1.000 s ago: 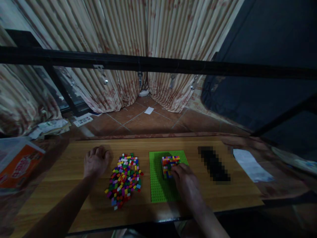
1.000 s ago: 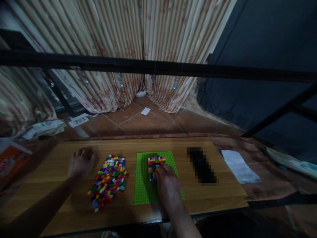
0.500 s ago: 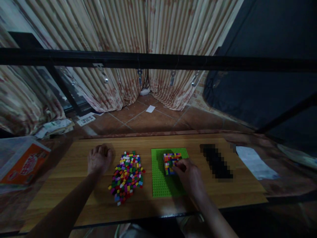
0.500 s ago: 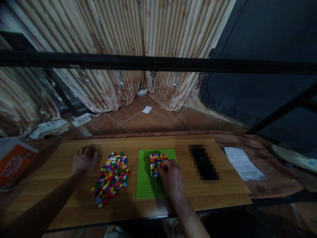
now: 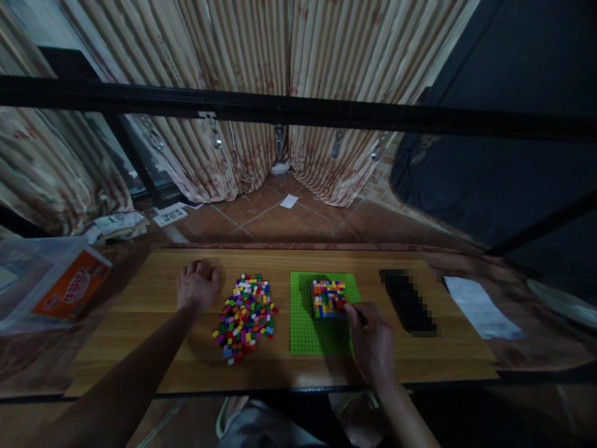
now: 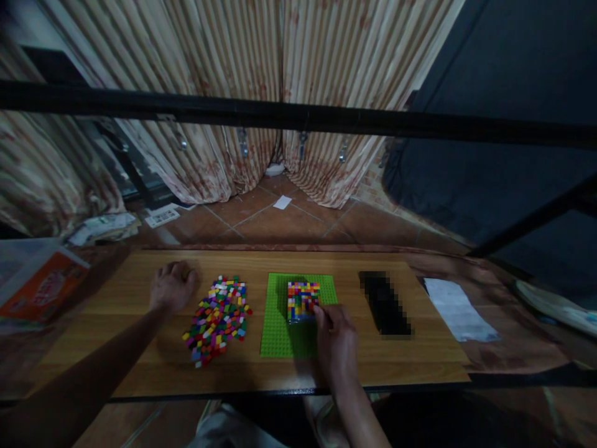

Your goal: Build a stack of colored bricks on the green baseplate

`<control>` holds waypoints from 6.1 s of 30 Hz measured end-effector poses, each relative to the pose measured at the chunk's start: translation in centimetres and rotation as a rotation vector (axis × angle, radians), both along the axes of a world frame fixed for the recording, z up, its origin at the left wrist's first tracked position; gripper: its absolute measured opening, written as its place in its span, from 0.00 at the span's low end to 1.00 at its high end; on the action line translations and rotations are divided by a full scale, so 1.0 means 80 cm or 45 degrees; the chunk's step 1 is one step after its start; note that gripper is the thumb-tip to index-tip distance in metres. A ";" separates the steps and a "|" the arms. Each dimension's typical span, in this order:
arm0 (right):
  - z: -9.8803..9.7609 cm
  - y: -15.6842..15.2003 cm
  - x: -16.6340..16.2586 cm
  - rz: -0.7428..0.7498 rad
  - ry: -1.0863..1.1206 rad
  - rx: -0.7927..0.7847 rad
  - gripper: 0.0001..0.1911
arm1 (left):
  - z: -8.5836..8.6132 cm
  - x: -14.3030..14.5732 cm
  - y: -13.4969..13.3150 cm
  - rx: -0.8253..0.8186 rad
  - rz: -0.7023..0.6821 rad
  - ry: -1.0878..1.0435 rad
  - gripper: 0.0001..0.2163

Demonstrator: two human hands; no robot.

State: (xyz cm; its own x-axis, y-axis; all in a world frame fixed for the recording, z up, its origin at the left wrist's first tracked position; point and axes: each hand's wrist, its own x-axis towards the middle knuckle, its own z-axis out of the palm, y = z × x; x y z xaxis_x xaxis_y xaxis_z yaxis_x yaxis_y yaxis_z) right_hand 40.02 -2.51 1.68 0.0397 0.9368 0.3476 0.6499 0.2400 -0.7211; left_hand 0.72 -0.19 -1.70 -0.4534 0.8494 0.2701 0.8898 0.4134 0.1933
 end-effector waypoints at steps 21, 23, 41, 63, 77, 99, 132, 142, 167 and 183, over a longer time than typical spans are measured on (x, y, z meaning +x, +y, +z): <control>-0.046 -0.043 -0.138 0.807 -0.370 -0.060 0.16 | -0.007 0.001 -0.003 0.062 0.008 -0.016 0.19; -0.046 -0.041 -0.139 0.809 -0.431 -0.074 0.15 | -0.008 0.001 -0.003 0.063 0.010 -0.014 0.19; -0.038 -0.042 -0.126 0.626 -0.112 0.012 0.11 | -0.003 -0.001 -0.003 0.041 0.001 0.006 0.20; -0.018 -0.029 0.004 -0.093 0.565 -0.363 0.19 | 0.001 -0.009 0.001 -0.019 -0.049 0.026 0.22; -0.011 -0.001 0.003 -0.130 0.190 -0.210 0.18 | 0.008 -0.005 0.002 -0.096 -0.029 0.040 0.21; -0.017 0.036 0.013 -0.096 0.859 -0.552 0.21 | 0.003 -0.007 0.003 -0.073 -0.013 0.051 0.21; -0.088 0.114 0.070 0.138 -0.325 0.136 0.15 | 0.051 0.173 -0.069 0.014 -0.754 -0.130 0.13; -0.093 0.115 0.070 0.166 -0.283 0.167 0.16 | 0.054 0.201 -0.047 -0.200 -0.681 0.206 0.11; -0.081 0.111 0.069 0.155 -0.275 0.066 0.16 | 0.067 0.303 -0.024 0.243 -0.713 -0.384 0.06; -0.086 0.111 0.070 0.162 -0.325 0.072 0.16 | 0.042 0.308 -0.037 0.264 -0.915 0.184 0.08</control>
State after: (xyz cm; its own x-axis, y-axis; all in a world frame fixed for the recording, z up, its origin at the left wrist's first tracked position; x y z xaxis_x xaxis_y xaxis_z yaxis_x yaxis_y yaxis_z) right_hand 45.64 6.39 -5.21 -0.1721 0.9076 0.3829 0.7709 0.3661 -0.5212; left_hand 25.35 -3.15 1.66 0.2438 0.8478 0.4710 0.9489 -0.3089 0.0648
